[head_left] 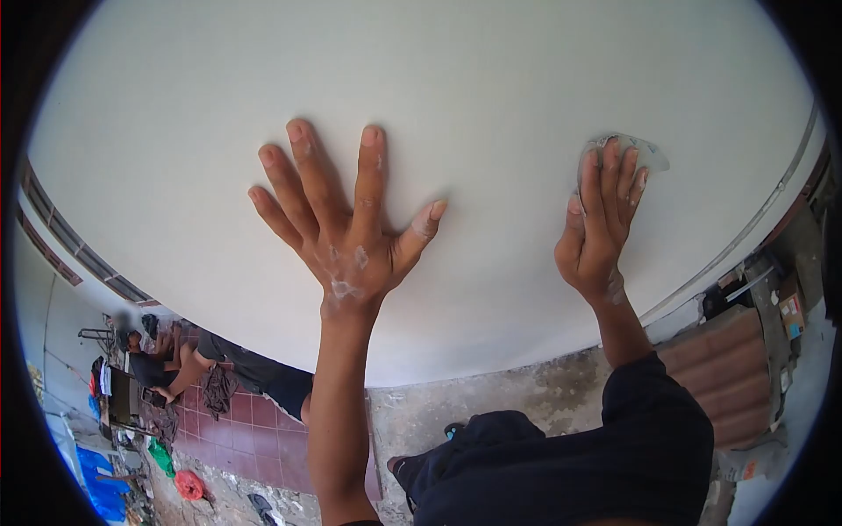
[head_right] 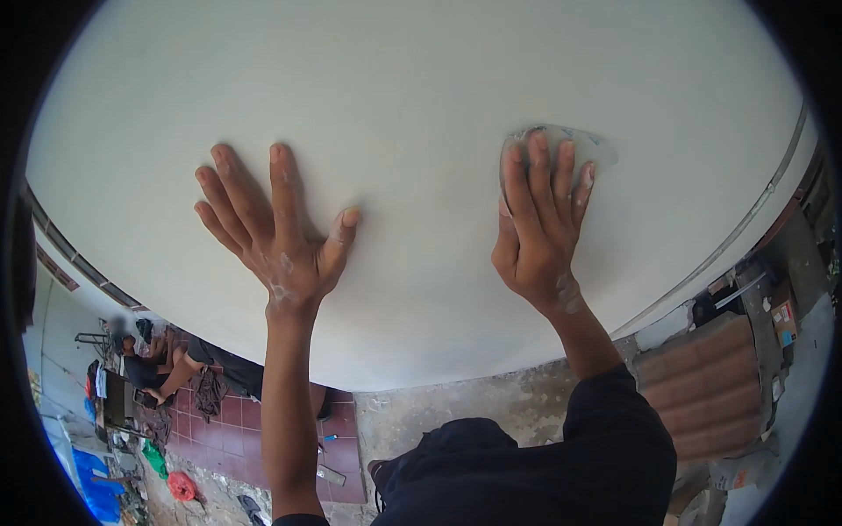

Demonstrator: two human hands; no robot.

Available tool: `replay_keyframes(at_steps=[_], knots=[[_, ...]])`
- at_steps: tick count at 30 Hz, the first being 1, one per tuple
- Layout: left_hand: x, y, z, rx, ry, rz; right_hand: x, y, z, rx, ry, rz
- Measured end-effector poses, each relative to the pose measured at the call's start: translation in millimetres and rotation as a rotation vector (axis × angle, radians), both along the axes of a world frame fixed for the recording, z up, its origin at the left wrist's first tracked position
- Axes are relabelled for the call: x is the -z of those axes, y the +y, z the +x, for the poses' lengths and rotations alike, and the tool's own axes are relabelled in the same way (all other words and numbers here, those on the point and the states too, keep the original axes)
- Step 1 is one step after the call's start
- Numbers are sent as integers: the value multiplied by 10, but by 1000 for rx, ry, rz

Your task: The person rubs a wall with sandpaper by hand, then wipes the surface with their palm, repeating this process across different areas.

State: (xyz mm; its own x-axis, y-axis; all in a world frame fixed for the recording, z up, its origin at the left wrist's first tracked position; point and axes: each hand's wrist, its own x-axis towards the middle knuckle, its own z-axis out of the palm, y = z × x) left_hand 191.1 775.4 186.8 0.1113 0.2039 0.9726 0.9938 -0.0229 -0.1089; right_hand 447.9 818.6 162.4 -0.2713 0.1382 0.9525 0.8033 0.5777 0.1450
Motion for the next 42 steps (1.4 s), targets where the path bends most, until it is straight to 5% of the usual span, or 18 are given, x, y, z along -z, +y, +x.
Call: replay_keyframes(at_steps=[7, 15, 21, 27, 33, 39, 42], knots=[[-4, 16, -14, 37, 45, 58, -600, 143, 37, -12, 105, 99], [7, 12, -68, 42, 71, 27, 81, 19, -42, 29, 59, 17], [-14, 67, -38, 37, 4, 63, -842, 166, 9, -2, 61, 155], [-18, 14, -93, 21, 88, 52, -109, -9, -87, 30, 100, 15], [-27, 74, -55, 32, 96, 82, -810, 127, -6, -86, 90, 121], [6, 52, -77, 20, 103, 72, -20, 26, -29, -28, 158, 5], [1, 56, -60, 26, 103, 77, -319, 98, -3, -60, 148, 63]])
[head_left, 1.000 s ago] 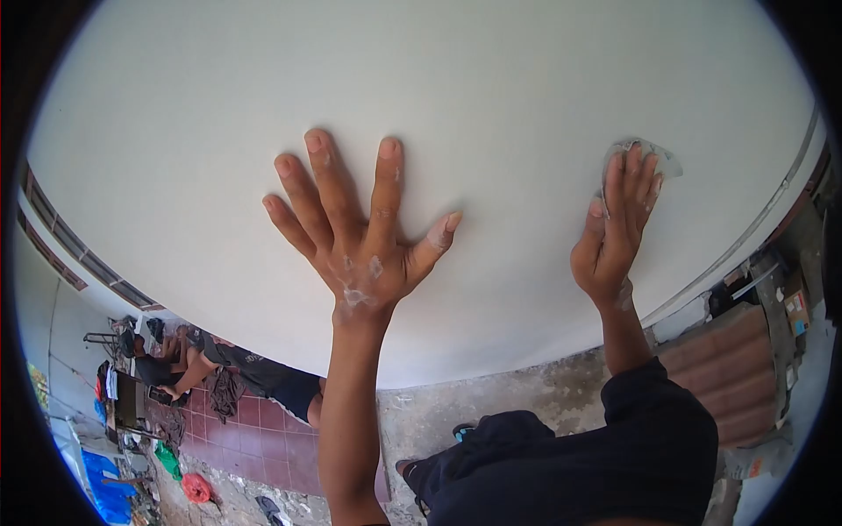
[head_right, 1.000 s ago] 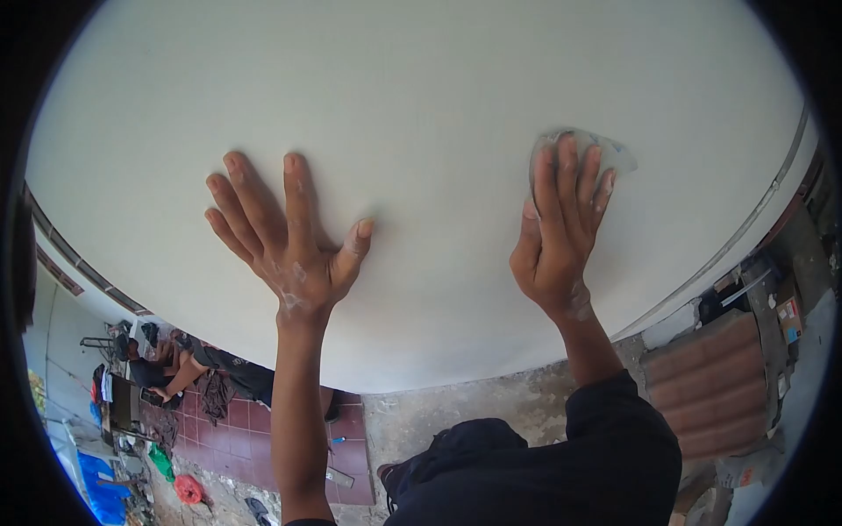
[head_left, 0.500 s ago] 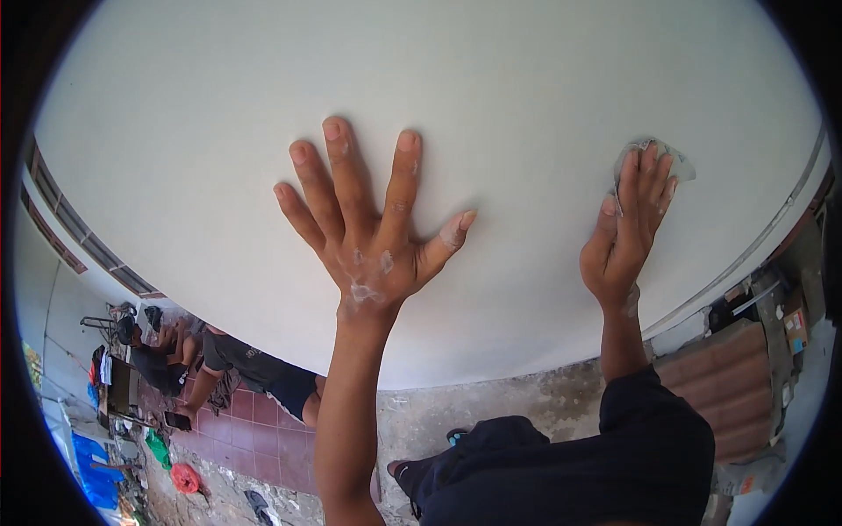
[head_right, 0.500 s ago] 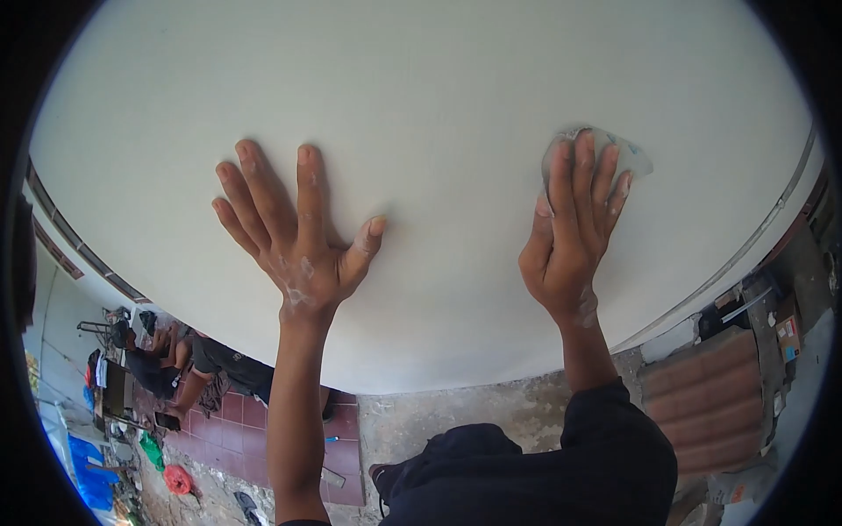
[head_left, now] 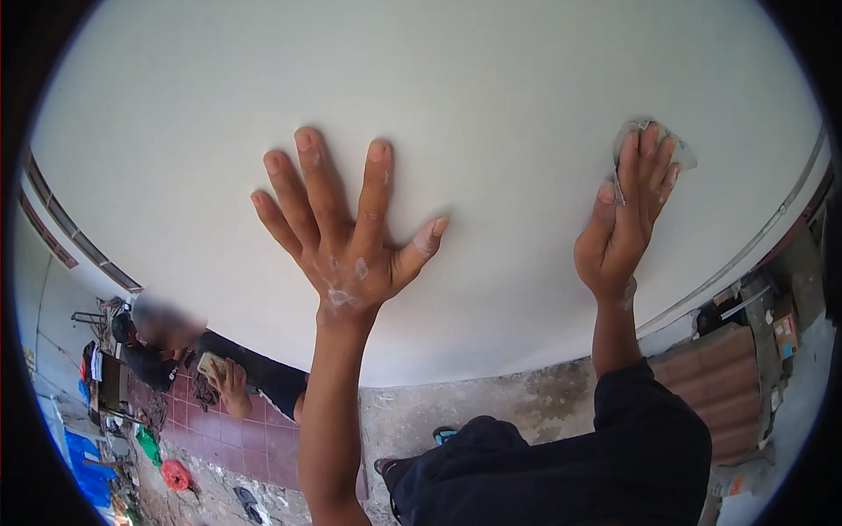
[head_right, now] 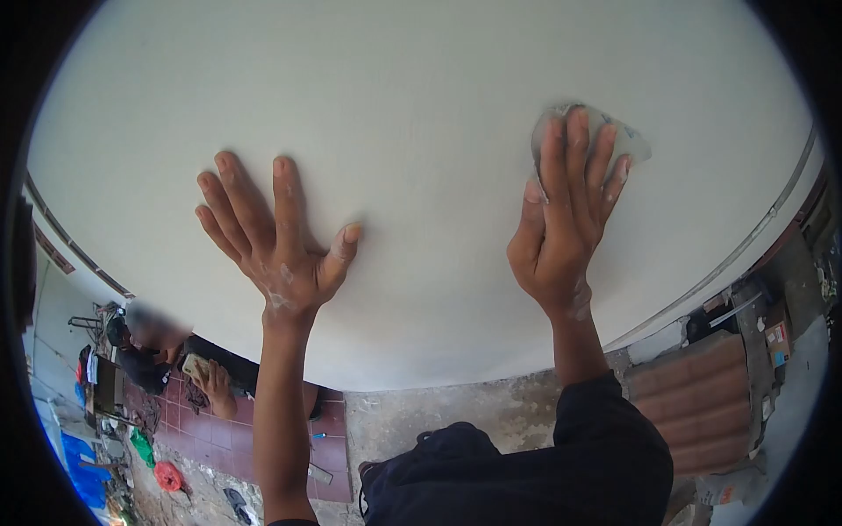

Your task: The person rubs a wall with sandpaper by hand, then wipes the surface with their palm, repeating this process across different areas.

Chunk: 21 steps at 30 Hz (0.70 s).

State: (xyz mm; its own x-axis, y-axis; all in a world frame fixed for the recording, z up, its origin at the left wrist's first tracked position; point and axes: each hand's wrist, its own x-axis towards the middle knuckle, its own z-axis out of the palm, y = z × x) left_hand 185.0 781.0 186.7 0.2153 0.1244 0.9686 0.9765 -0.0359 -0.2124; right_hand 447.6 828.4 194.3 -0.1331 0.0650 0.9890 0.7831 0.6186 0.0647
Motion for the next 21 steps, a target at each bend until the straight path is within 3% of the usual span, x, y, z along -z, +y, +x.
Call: replay_keyframes(at_steps=[3, 10, 15, 21], knots=[[21, 20, 34, -13, -65, -12, -371, 52, 92, 21, -82, 38], [48, 19, 15, -16, 8, -23, 313, -115, 43, -6, -65, -111], [-16, 49, 31, -14, 9, 27, -425, 102, 83, -35, -109, 92], [35, -10, 35, -52, -101, -48, 198, 0, 2, 0, 10, -17]])
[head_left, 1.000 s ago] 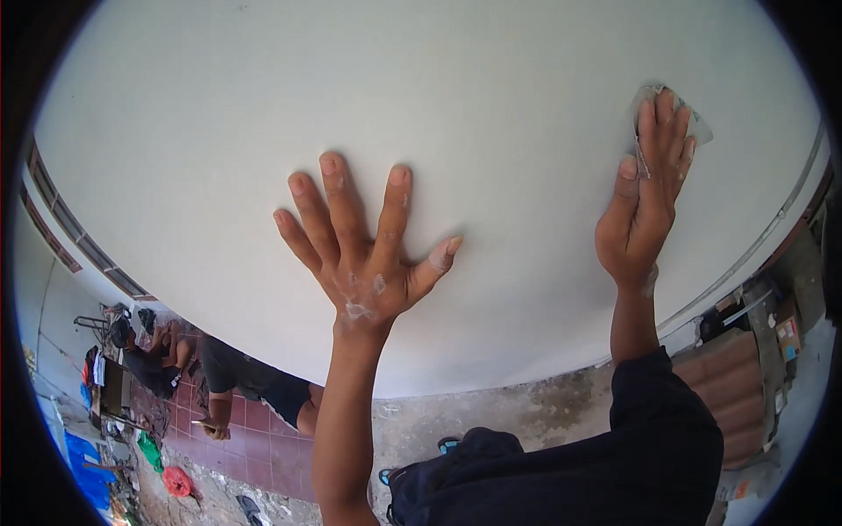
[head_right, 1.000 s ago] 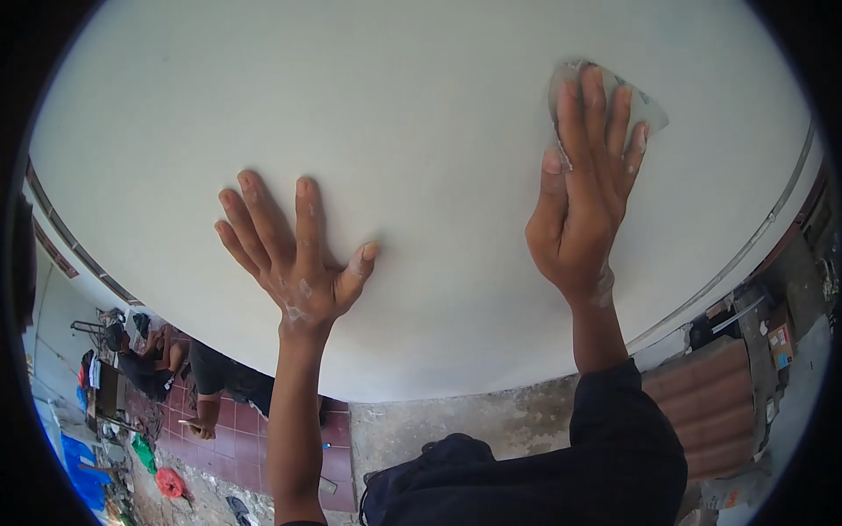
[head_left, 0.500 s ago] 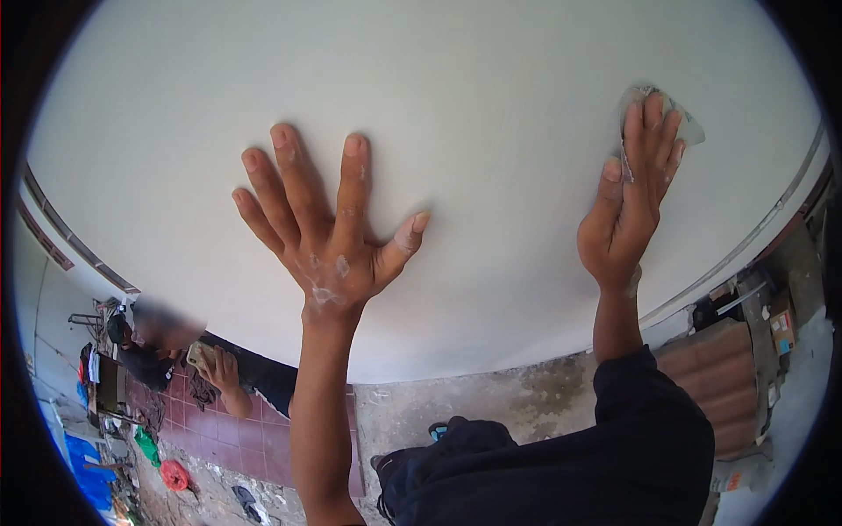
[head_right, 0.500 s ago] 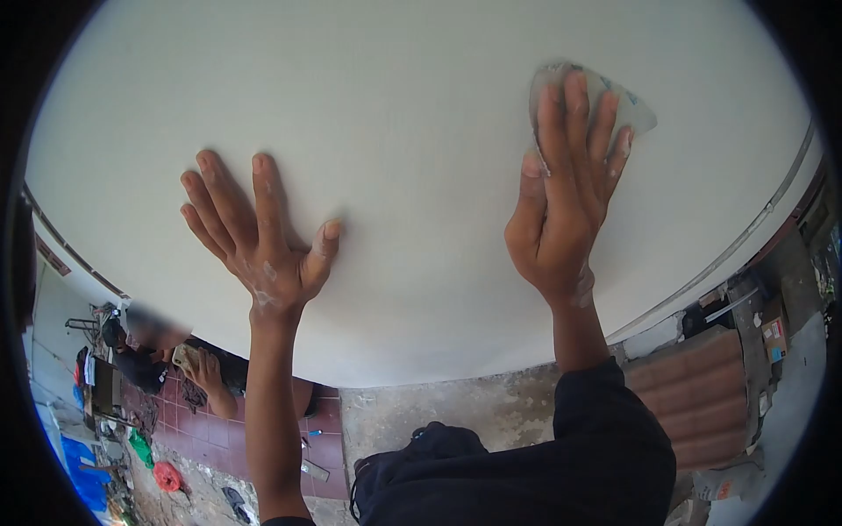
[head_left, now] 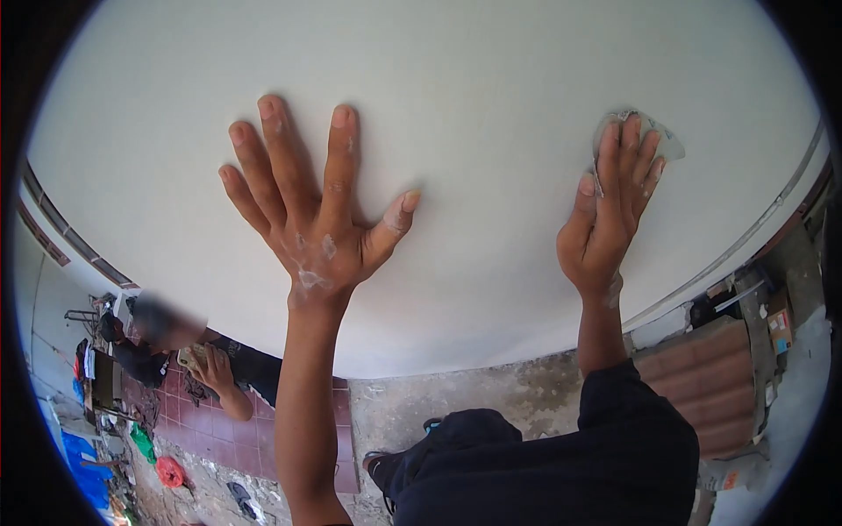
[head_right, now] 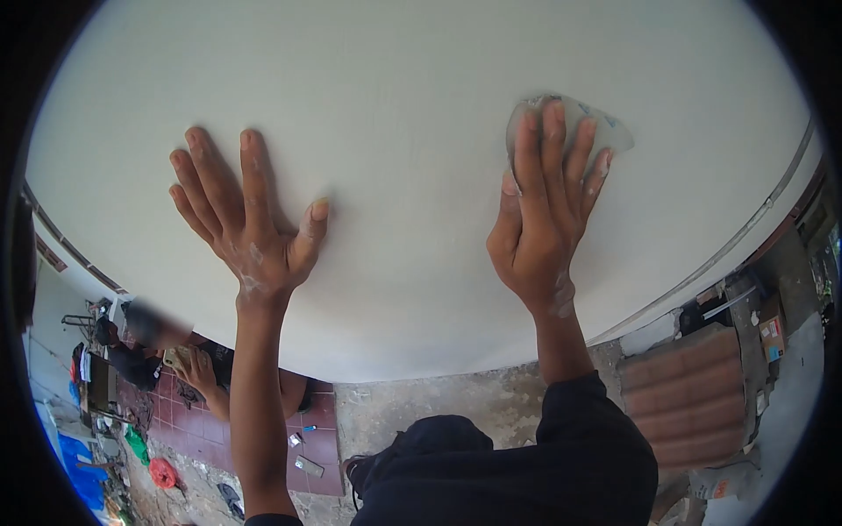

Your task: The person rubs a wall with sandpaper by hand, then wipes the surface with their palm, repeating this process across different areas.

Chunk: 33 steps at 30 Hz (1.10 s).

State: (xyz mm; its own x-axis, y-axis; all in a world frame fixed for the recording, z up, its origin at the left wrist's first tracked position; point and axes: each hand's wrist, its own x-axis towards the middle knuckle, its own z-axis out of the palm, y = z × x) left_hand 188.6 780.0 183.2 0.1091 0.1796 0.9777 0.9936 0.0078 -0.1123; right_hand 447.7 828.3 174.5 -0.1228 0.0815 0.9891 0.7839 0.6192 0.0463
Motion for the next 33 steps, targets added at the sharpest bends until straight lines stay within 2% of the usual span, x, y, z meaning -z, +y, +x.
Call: replay_keyframes(at_steps=[6, 12, 16, 18, 20, 24, 26, 30, 33], knots=[[-34, 76, -60, 38, 123, 82, -767, 200, -11, -32, -74, 190], [15, 1, -36, 16, 24, 2, -132, 38, -106, -42, 12, 51], [24, 18, -23, 24, 15, 15, -638, 134, -114, -111, -2, 157], [-9, 70, -39, 19, 21, 26, -841, 174, -90, -64, -90, 169], [7, 79, -70, 24, 101, 50, -657, 142, -90, -67, -67, 130], [20, 54, -115, 11, 91, 26, -73, 11, -161, -30, -16, 25], [3, 53, -75, 25, 101, 67, -190, 24, -142, -42, -18, 40], [-13, 86, -91, 36, 115, 93, -792, 179, -99, -76, -77, 184], [12, 48, -60, 33, 99, 67, -647, 171, -69, -109, -44, 168]])
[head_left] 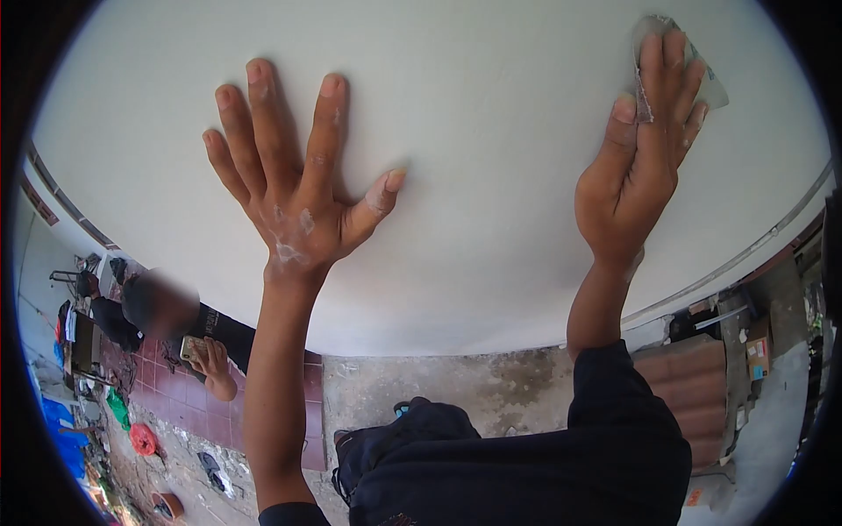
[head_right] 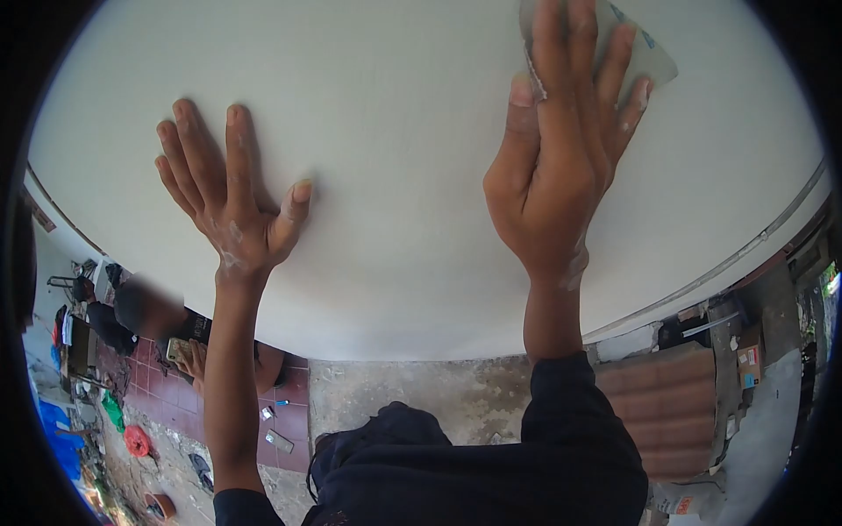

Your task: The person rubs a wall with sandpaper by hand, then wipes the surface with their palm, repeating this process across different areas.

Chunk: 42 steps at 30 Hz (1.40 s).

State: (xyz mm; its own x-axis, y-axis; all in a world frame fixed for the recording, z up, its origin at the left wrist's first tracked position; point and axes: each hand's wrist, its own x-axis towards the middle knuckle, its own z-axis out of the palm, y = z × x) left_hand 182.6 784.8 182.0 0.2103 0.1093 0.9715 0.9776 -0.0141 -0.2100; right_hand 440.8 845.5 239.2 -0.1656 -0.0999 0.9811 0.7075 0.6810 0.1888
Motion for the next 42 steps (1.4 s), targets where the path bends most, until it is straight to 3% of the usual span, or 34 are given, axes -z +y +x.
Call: replay_keyframes(at_steps=[4, 7, 9, 11, 17, 19, 21, 24, 29, 34, 36, 40, 42], knots=[[6, 1, -5, -8, 7, 6, 536, -184, -17, 63, -4, -146], [1, -9, -4, -7, -3, 12, 221, -57, -7, 71, 9, -81], [-25, 18, -14, -1, 14, 27, -179, 73, 25, 59, -19, 99], [-5, 9, 9, 9, 0, 15, -236, 36, 48, 49, -19, 79], [-7, -23, 32, 1, -14, 18, 423, -119, -37, 36, 84, -53], [-6, -28, 20, -4, -18, 16, 242, -71, -36, 35, 103, -49], [-9, -12, 35, 0, -20, 33, -182, 63, 1, 37, 47, 118], [-36, 11, 27, 41, -6, 40, -354, 6, 26, 60, 6, 74], [-20, -65, 26, 13, -30, 4, 473, -195, -143, 40, 84, -95], [-18, -59, 27, 29, -57, 7, -313, -18, -47, 90, -53, 73], [-19, -62, 21, 32, -96, -26, -378, -23, -81, 67, -50, 90], [-11, -59, 9, 37, -19, 8, 250, -183, -94, 77, -9, -46], [-18, -75, -28, 18, -37, 4, 221, -134, -145, 51, 5, -11]])
